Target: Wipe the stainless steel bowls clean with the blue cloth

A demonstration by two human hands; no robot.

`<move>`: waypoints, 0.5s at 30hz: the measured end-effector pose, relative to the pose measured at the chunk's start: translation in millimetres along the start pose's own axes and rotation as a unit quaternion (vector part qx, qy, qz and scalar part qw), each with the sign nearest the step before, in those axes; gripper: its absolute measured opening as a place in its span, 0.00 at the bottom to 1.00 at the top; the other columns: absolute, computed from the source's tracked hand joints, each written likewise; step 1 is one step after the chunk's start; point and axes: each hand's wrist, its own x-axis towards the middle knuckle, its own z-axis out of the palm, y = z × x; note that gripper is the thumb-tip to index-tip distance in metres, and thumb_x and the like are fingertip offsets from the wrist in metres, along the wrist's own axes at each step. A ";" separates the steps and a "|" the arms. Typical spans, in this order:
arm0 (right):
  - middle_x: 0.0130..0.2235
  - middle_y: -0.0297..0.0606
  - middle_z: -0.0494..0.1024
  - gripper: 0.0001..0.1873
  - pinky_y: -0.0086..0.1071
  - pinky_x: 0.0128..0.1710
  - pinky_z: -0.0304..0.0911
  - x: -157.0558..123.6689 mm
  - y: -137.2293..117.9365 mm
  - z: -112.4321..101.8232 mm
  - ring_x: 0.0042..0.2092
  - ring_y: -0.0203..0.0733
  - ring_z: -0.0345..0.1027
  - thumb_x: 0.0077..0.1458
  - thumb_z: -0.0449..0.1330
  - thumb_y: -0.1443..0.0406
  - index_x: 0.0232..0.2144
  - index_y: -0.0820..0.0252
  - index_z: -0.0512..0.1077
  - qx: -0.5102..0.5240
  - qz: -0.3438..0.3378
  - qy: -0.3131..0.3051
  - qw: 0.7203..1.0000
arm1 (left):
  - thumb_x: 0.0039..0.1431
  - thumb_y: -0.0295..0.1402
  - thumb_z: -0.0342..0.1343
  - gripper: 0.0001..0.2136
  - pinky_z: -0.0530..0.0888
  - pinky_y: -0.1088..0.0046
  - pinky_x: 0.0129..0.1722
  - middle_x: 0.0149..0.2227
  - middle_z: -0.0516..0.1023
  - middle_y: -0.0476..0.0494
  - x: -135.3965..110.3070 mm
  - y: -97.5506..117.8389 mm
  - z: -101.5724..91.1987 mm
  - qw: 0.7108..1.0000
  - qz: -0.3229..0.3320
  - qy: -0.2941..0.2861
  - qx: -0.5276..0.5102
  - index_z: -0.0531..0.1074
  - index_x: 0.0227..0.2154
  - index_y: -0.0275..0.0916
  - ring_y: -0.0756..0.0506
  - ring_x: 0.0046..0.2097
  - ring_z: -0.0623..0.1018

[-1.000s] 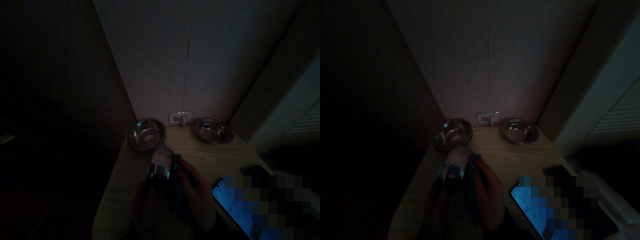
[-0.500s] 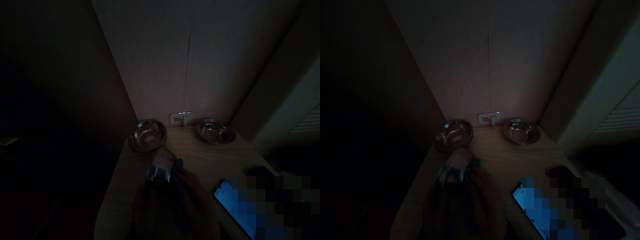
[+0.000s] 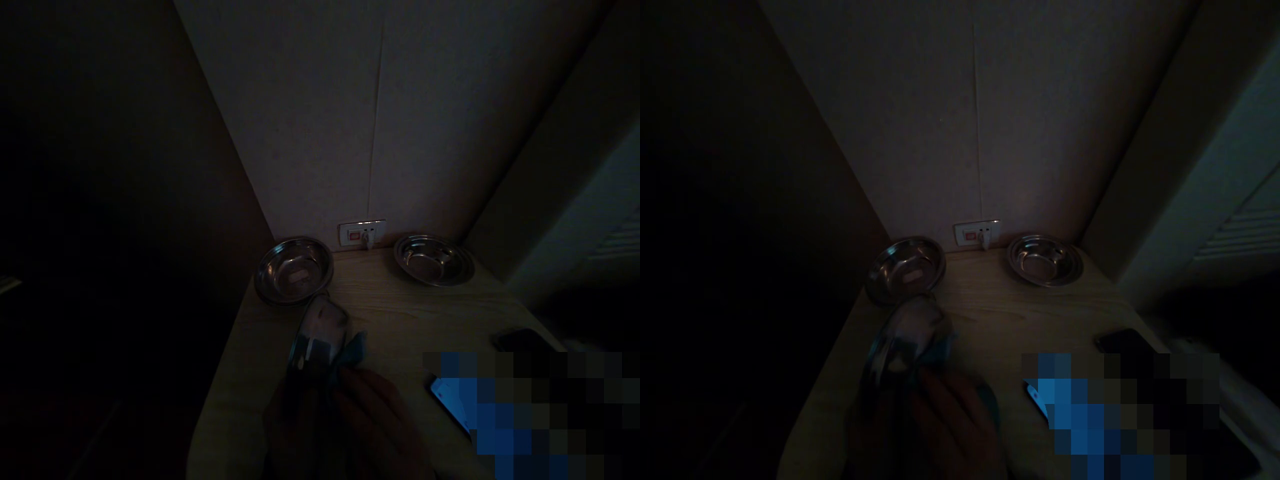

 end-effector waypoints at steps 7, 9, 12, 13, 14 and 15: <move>0.49 0.36 0.76 0.14 0.30 0.44 0.71 29.4 5.0 -0.8 0.49 0.41 0.67 0.61 0.53 0.67 0.47 0.56 0.72 0.014 -0.001 -0.012 1.000 | 0.42 0.44 0.60 0.13 0.73 0.73 0.16 0.17 0.77 0.43 1.9 2.6 -5.1 1.000 -0.028 -0.001 0.009 0.76 0.18 0.38 0.44 0.20 0.76; 0.49 0.38 0.76 0.13 0.33 0.43 0.71 51.4 9.7 -5.1 0.48 0.42 0.67 0.61 0.53 0.69 0.46 0.58 0.72 0.035 0.035 -0.012 0.999 | 0.40 0.44 0.61 0.13 0.72 0.73 0.15 0.16 0.76 0.43 3.1 2.0 -8.7 0.998 -0.041 0.002 0.037 0.75 0.17 0.38 0.44 0.19 0.76; 0.48 0.40 0.77 0.14 0.36 0.43 0.71 70.9 11.6 -11.8 0.46 0.43 0.67 0.59 0.52 0.71 0.46 0.60 0.71 0.053 0.069 -0.022 0.996 | 0.37 0.43 0.63 0.12 0.72 0.73 0.14 0.15 0.76 0.43 3.1 0.4 -10.0 0.996 -0.040 -0.006 0.080 0.73 0.14 0.39 0.43 0.17 0.75; 0.47 0.41 0.77 0.14 0.35 0.43 0.71 72.5 10.8 -13.7 0.46 0.43 0.67 0.59 0.52 0.72 0.46 0.60 0.71 0.050 0.057 -0.024 0.997 | 0.37 0.43 0.62 0.12 0.73 0.73 0.15 0.15 0.76 0.43 2.7 0.3 -8.9 0.996 -0.026 -0.008 0.080 0.73 0.14 0.40 0.43 0.18 0.76; 0.47 0.41 0.77 0.14 0.35 0.42 0.71 72.5 9.8 -15.1 0.46 0.44 0.67 0.59 0.52 0.72 0.46 0.60 0.71 0.045 0.036 -0.026 0.998 | 0.38 0.43 0.62 0.12 0.74 0.72 0.17 0.16 0.77 0.43 2.1 0.6 -7.3 0.997 -0.009 -0.009 0.072 0.73 0.14 0.40 0.43 0.19 0.77; 0.48 0.41 0.77 0.14 0.35 0.41 0.71 71.9 9.1 -16.2 0.47 0.44 0.67 0.59 0.53 0.71 0.46 0.60 0.71 0.039 0.013 -0.030 0.999 | 0.39 0.43 0.62 0.11 0.75 0.72 0.18 0.17 0.77 0.43 1.6 1.5 -5.5 0.998 0.006 -0.010 0.063 0.73 0.15 0.41 0.43 0.21 0.78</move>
